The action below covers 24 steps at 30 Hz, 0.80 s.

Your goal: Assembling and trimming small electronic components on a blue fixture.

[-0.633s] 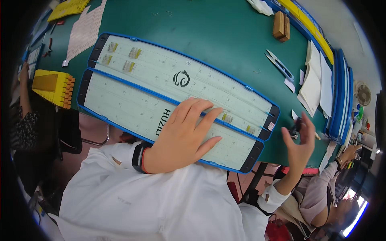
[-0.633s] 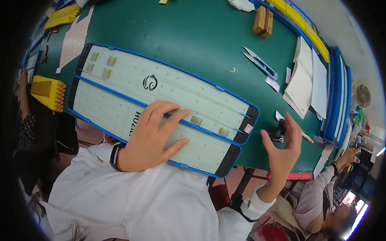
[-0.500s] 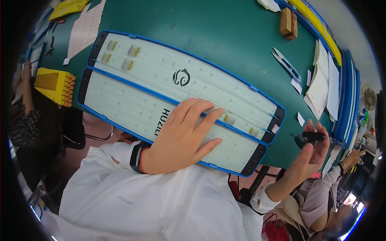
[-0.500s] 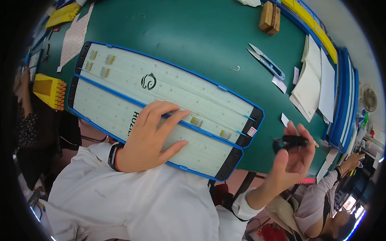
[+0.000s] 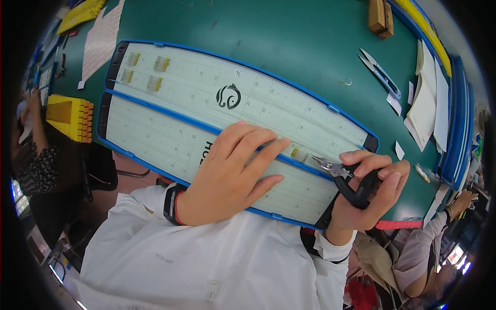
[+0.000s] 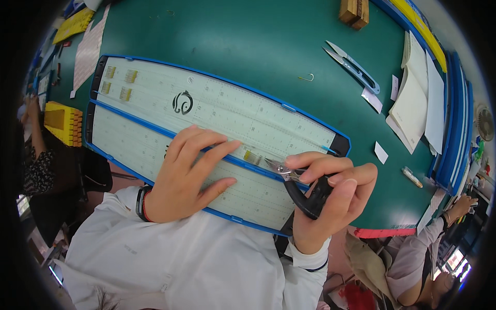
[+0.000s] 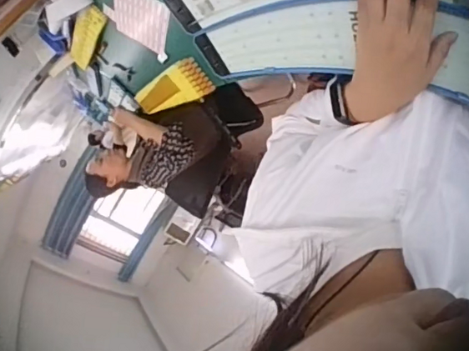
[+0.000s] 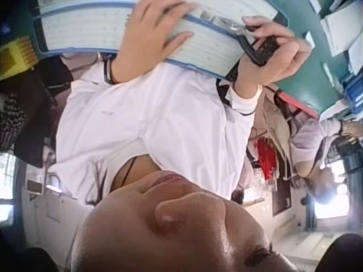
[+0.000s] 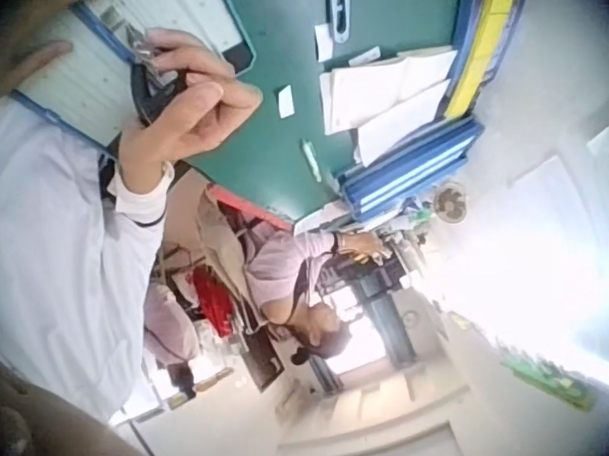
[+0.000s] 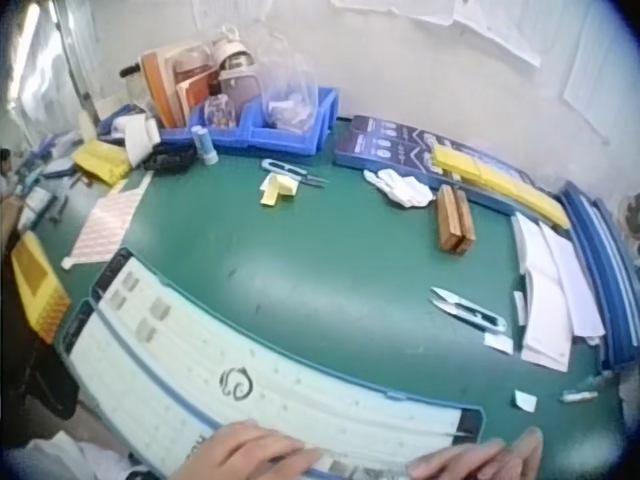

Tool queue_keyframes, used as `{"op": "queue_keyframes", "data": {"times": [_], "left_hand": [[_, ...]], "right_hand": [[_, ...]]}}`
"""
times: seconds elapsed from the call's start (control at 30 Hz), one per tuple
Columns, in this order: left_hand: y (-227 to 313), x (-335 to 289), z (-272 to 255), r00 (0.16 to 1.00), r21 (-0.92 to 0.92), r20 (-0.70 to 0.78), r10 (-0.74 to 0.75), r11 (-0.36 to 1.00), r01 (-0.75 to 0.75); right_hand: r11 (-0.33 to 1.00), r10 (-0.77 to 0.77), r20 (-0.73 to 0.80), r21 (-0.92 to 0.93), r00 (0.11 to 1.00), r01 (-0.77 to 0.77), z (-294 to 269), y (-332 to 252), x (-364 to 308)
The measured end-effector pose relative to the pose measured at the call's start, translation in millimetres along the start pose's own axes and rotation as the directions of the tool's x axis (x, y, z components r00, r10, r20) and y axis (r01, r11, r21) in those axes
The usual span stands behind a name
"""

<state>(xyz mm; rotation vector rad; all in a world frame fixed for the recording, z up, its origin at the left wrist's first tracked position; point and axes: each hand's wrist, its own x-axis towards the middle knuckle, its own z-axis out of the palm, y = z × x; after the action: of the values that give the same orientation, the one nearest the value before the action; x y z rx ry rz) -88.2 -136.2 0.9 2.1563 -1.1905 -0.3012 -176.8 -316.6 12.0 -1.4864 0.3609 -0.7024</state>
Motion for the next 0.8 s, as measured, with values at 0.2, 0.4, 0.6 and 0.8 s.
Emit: {"op": "queue_keyframes", "data": {"times": [0.2, 0.4, 0.6, 0.8], "left_hand": [[-2, -3, 2, 0.999, 0.001, -0.014, 0.03, 1.0, -0.03], [-3, -5, 5, 0.997, 0.046, -0.049, 0.053, 0.998, -0.051], [-2, -5, 8, 0.994, 0.119, -0.072, 0.08, 0.99, -0.071], [-3, -5, 11, 0.991, 0.169, -0.087, 0.106, 0.982, -0.09]], "right_hand": [[0.998, 0.032, -0.026, -0.046, 0.999, -0.033, 4, -1, 2], [0.994, 0.049, -0.023, -0.095, 0.999, -0.051, 7, -2, 2], [0.995, 0.042, -0.034, -0.084, 0.999, -0.045, 8, -2, 2], [0.995, 0.042, -0.068, -0.084, 0.997, -0.048, 7, -1, 2]]}}
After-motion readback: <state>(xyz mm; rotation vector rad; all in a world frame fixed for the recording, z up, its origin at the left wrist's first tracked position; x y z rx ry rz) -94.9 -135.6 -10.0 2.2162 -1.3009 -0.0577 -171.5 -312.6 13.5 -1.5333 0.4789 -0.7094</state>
